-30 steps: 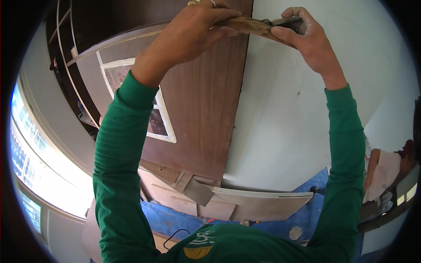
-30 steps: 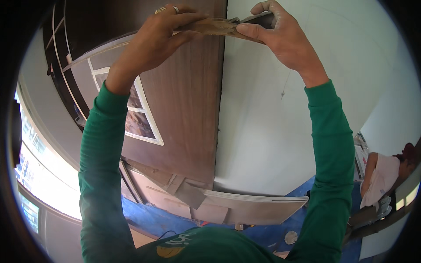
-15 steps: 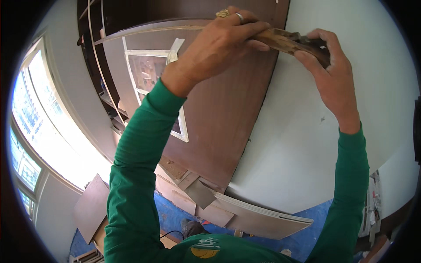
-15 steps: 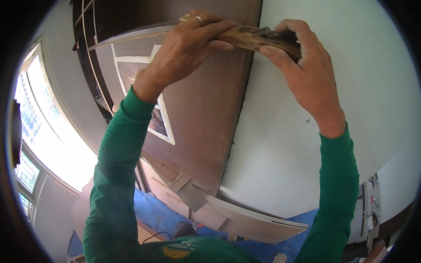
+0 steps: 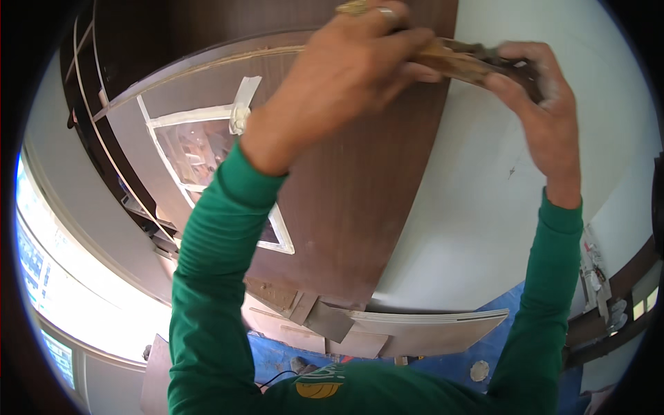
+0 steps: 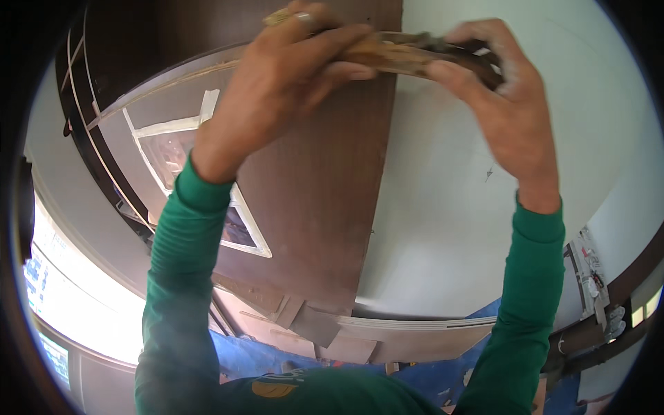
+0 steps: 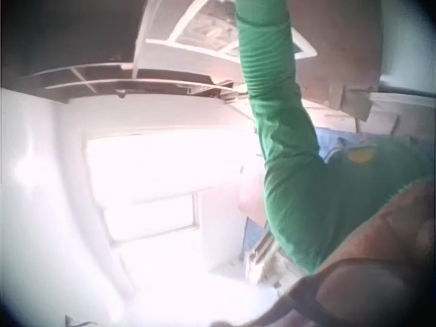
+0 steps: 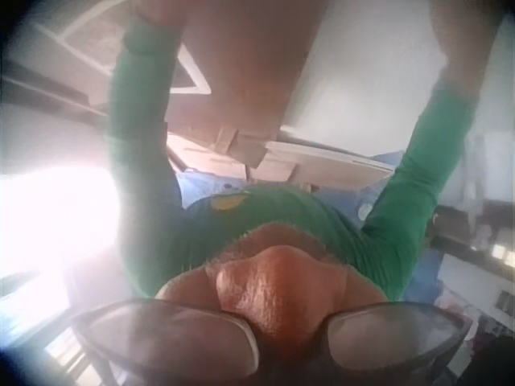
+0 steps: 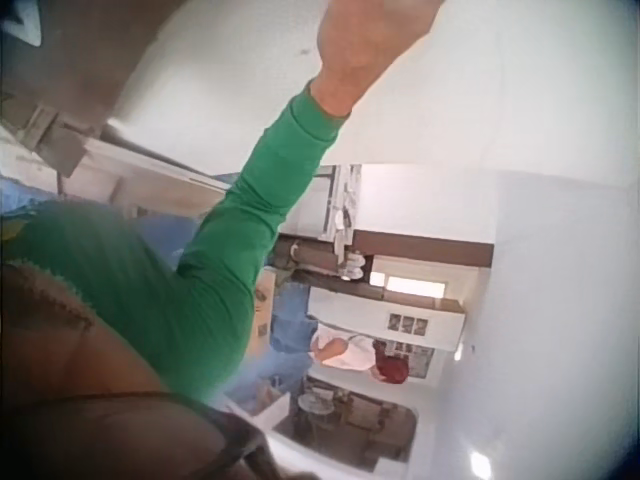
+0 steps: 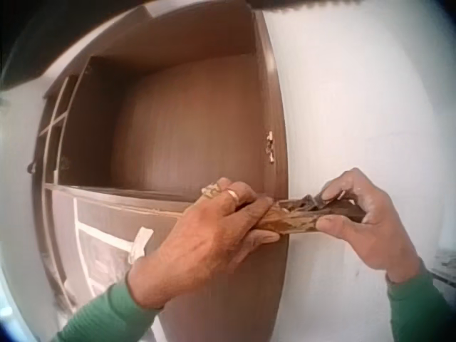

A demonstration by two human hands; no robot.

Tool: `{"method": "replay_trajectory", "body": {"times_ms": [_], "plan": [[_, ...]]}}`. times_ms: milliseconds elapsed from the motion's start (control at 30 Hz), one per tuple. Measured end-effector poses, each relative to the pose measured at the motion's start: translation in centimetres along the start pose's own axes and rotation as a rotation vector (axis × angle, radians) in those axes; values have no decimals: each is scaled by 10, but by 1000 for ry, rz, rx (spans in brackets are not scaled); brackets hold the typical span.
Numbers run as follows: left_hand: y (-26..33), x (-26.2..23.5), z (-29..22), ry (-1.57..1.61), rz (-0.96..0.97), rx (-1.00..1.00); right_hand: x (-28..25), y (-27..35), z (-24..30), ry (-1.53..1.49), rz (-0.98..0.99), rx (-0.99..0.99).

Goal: The person uses a hammer and a wooden block to tap a thin wooden strip into place on a wooden cabinet frame. They then use a hammer to drive nails into the strip to secure it.

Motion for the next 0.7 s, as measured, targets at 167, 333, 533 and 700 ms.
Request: {"method": "replay_trajectory", "body": {"times_ms": [167,333,533,700], "plan": [[0,-11,18,76,5,59,12,3,14,42,-56,-107],[-7,-2,5,157,-37,47,3,-2,3,88,59,6],[12,-13,24,22,-30,45,28,7,15,223,20,-120],[12,-26,18,-44,36,-28,35,-2,30,111,33,-241]]}}
Point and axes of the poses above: each hand's wrist, its own y-axis away from the middle knuckle, its own x-axis out of the palm, z = x × y, the point moved 4 cm from there along -y, towards the middle knuckle, and after that the axes turned 14 degrees about -z, right-handed, at the moved point
